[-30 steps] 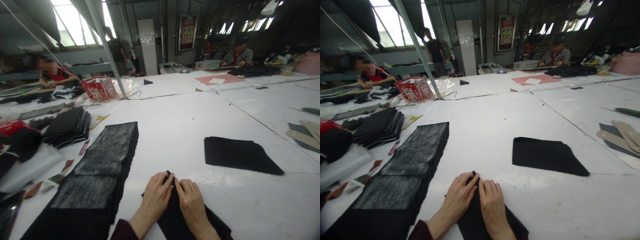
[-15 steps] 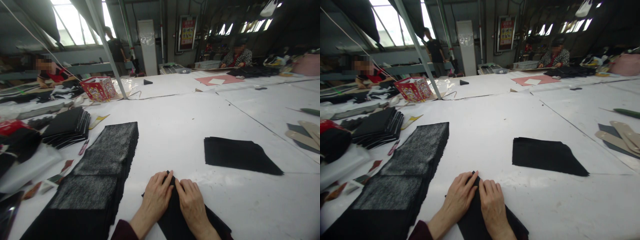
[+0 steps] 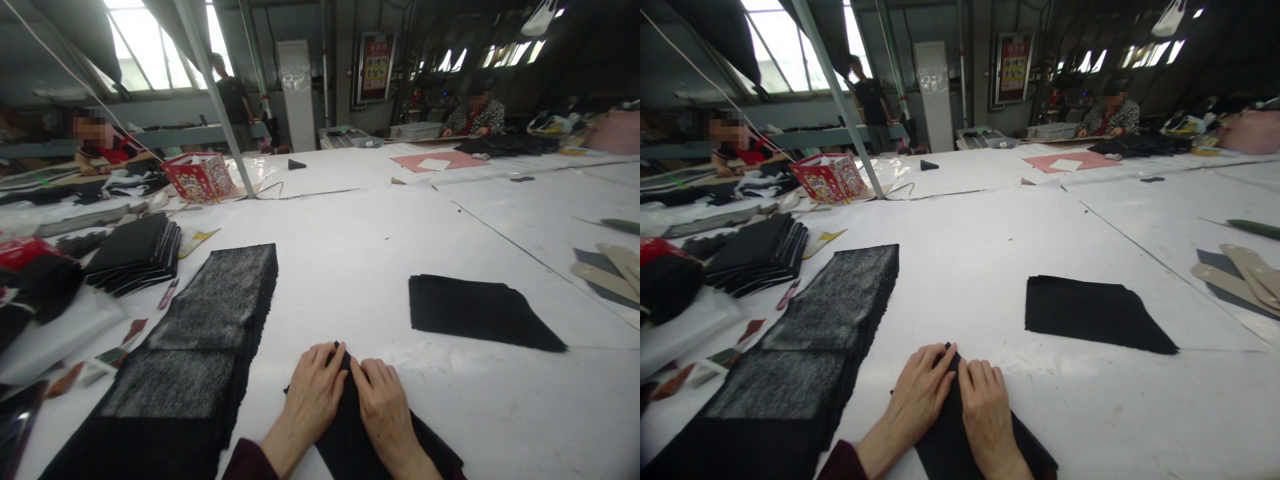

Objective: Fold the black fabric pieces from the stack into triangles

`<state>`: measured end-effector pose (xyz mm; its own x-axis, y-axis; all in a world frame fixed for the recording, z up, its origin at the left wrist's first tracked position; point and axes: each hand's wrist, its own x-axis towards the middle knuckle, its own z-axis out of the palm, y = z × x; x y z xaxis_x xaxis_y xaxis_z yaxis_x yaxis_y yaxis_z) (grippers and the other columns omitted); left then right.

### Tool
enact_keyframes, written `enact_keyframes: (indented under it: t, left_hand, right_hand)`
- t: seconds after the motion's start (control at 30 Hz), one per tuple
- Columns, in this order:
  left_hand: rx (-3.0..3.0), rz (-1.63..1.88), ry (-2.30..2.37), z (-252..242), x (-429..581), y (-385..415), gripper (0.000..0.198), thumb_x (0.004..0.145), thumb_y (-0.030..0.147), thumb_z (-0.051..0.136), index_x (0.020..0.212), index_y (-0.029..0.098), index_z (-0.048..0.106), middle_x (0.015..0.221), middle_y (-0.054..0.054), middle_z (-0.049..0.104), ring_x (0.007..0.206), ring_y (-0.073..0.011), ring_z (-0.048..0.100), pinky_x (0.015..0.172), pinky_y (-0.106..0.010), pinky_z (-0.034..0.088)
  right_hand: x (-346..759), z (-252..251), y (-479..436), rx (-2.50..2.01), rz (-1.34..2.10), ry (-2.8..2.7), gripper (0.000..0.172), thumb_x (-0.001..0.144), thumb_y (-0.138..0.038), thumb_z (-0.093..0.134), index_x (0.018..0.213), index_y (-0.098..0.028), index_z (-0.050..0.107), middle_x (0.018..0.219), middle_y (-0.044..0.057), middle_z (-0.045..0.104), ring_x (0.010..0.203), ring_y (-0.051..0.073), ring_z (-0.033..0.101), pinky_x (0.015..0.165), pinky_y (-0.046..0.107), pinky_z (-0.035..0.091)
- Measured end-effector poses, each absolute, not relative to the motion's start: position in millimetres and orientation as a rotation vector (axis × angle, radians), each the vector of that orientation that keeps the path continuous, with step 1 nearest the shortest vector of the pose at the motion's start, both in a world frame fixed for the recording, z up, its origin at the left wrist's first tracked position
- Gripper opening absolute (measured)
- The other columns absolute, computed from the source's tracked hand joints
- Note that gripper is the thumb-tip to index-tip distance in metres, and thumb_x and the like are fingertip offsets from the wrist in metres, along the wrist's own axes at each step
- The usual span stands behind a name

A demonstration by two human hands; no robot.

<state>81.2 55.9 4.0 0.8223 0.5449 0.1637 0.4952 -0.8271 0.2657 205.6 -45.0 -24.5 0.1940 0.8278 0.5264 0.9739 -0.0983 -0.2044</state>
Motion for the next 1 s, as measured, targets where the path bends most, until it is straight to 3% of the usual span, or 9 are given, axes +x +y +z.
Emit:
enact_keyframes:
  t: [0.3, 0.43, 0.53, 0.73, 1.0]
  left_hand:
    - [2.864, 0.425, 0.912, 14.2, 78.6, 63.5, 0.046, 0.093, 0.031, 0.051, 0.135, 0.012, 0.047, 0.127, -0.014, 0.053, 0.112, -0.0272, 0.049, 0.096, -0.046, 0.047]
    - [2.971, 0.418, 0.758, 24.2, 78.0, 64.3, 0.046, 0.092, 0.015, 0.045, 0.138, 0.018, 0.045, 0.143, -0.006, 0.045, 0.126, -0.0255, 0.042, 0.106, -0.043, 0.04]
    - [3.042, 0.299, 0.561, 21.2, 78.9, 61.8, 0.049, 0.09, 0.009, 0.043, 0.137, 0.018, 0.046, 0.142, -0.003, 0.048, 0.132, -0.0237, 0.037, 0.112, -0.039, 0.033]
    - [3.163, 0.139, 0.407, 22.5, 77.7, 59.5, 0.047, 0.09, 0.016, 0.047, 0.136, 0.009, 0.046, 0.139, -0.009, 0.05, 0.138, -0.0282, 0.031, 0.12, -0.042, 0.018]
    - [3.209, 0.126, 0.419, 27.4, 77.9, 42.0, 0.054, 0.084, 0.012, 0.048, 0.138, 0.011, 0.043, 0.139, -0.014, 0.047, 0.135, -0.0279, 0.036, 0.118, -0.042, 0.021]
  right_hand:
    - [205.0, -25.4, -46.5, -1.988, -0.375, -1.684, 0.03, 0.092, -0.005, 0.042, 0.116, -0.01, 0.06, 0.09, 0.009, 0.055, 0.083, 0.022, 0.046, 0.076, 0.038, 0.039]
    - [204.2, -21.8, -47.4, -1.987, -0.396, -1.676, 0.032, 0.091, -0.003, 0.041, 0.115, -0.009, 0.06, 0.088, 0.008, 0.054, 0.082, 0.022, 0.046, 0.075, 0.037, 0.039]
    - [204.1, -20.2, -48.6, -2.009, -0.348, -1.673, 0.03, 0.091, -0.005, 0.042, 0.114, -0.011, 0.061, 0.088, 0.008, 0.054, 0.082, 0.022, 0.046, 0.075, 0.037, 0.039]
    - [207.8, -18.2, -57.5, -1.939, -0.259, -1.64, 0.03, 0.095, -0.01, 0.042, 0.12, -0.013, 0.059, 0.091, 0.007, 0.055, 0.085, 0.02, 0.048, 0.075, 0.034, 0.04]
    - [213.3, -22.5, -81.3, -1.89, -0.255, -1.643, 0.03, 0.096, -0.009, 0.04, 0.116, -0.014, 0.061, 0.09, 0.007, 0.054, 0.086, 0.019, 0.049, 0.076, 0.032, 0.041]
